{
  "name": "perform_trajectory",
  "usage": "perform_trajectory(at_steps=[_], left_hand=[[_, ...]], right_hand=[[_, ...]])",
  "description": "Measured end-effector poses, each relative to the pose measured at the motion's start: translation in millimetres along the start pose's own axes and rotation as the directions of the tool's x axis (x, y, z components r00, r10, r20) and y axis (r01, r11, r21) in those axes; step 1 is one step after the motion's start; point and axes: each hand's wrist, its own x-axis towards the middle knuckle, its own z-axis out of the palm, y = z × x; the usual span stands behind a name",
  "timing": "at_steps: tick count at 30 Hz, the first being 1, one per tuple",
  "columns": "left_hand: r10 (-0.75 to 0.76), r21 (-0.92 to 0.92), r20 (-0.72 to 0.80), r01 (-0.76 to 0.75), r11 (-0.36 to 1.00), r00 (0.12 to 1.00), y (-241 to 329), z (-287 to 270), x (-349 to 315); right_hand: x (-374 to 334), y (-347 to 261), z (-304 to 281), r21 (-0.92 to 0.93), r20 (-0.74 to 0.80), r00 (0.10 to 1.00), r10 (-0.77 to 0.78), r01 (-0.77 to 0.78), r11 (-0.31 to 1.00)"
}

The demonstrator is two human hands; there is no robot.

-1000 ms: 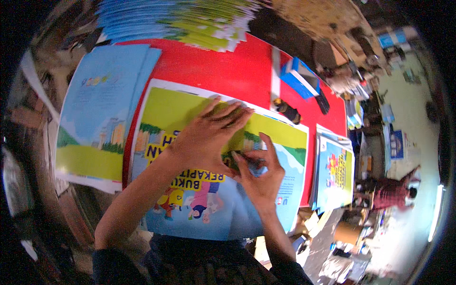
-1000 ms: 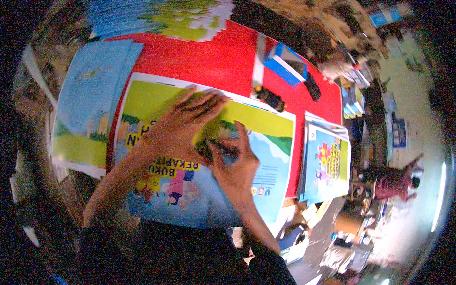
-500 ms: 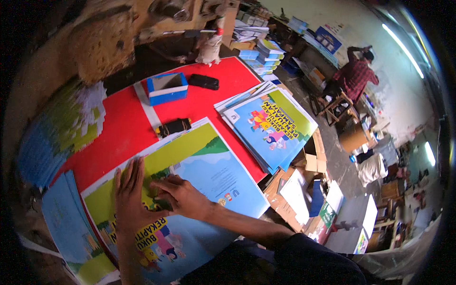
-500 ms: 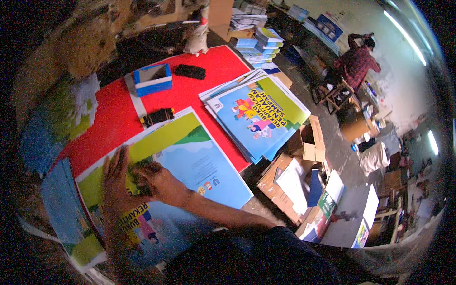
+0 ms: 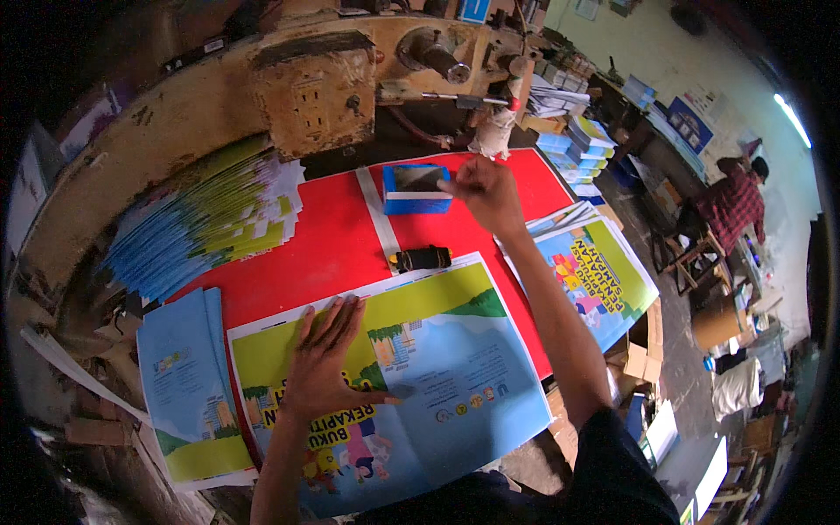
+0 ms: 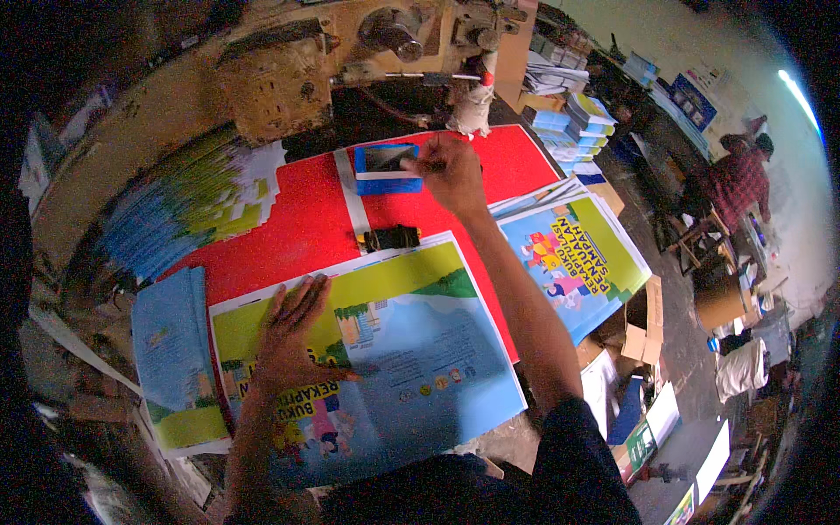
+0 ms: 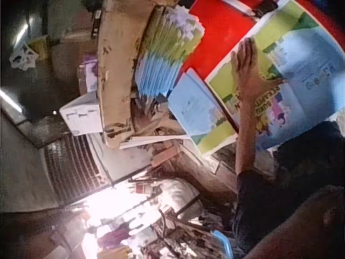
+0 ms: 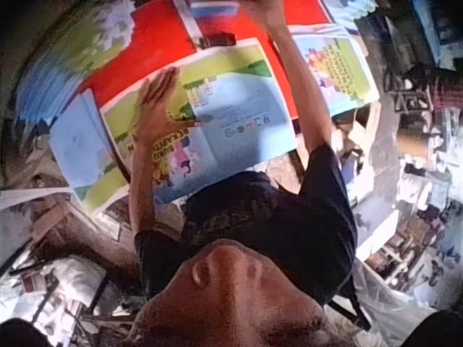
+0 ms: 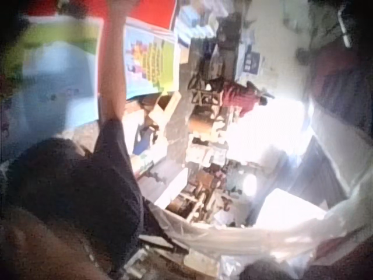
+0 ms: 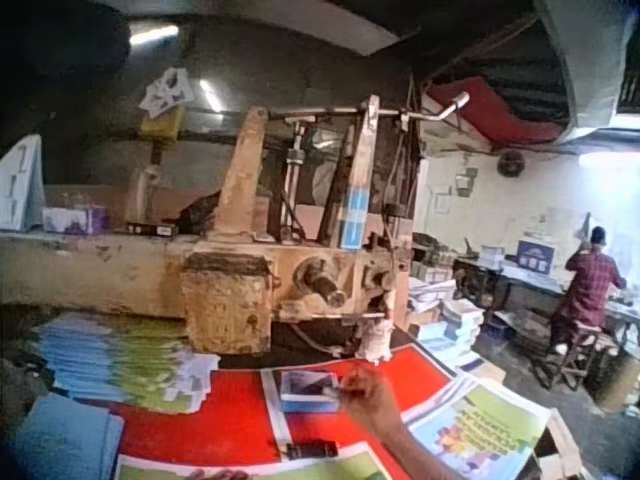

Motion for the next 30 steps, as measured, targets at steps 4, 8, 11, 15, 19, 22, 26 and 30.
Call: perform_trajectory(at_steps=[4,8,11,15,19,22,26,30], left_hand=[[0.002,0.06,0.021,-0.004,0.998,1.0,-4,5,-2],[0.023,0.027,0.016,-0.023,0.999,1.0,-2,8,2],[0.009,0.057,0.025,-0.01,0.998,1.0,-3,4,-7],[0.013,0.047,0.042,-0.015,0.999,0.999,3,1,-4],[0.013,0.03,0.053,-0.015,0.999,0.999,5,3,-4],[0.035,0.123,0.051,-0.041,0.992,0.998,24,10,-26],[-0.02,0.069,0.162,0.009,0.998,0.987,69,6,-75],[-0.089,-0.095,0.172,0.106,0.99,0.981,72,3,-79]], right_hand=[[64,57,29,0.212,0.073,0.991,-0.113,0.095,0.973],[89,77,20,0.087,0.177,0.964,-0.197,0.184,0.979],[76,55,28,-0.067,0.097,0.954,-0.282,0.289,0.955],[37,9,12,0.018,0.353,0.91,-0.219,0.228,0.974],[-24,12,29,-0.015,0.664,0.705,-0.251,0.348,0.937],[-44,5,23,-0.103,0.636,0.736,-0.231,0.378,0.92],[-93,-50,-16,0.029,0.456,0.84,-0.294,0.317,0.948],[-168,-80,-36,0.075,0.602,0.778,-0.177,0.165,0.983]])
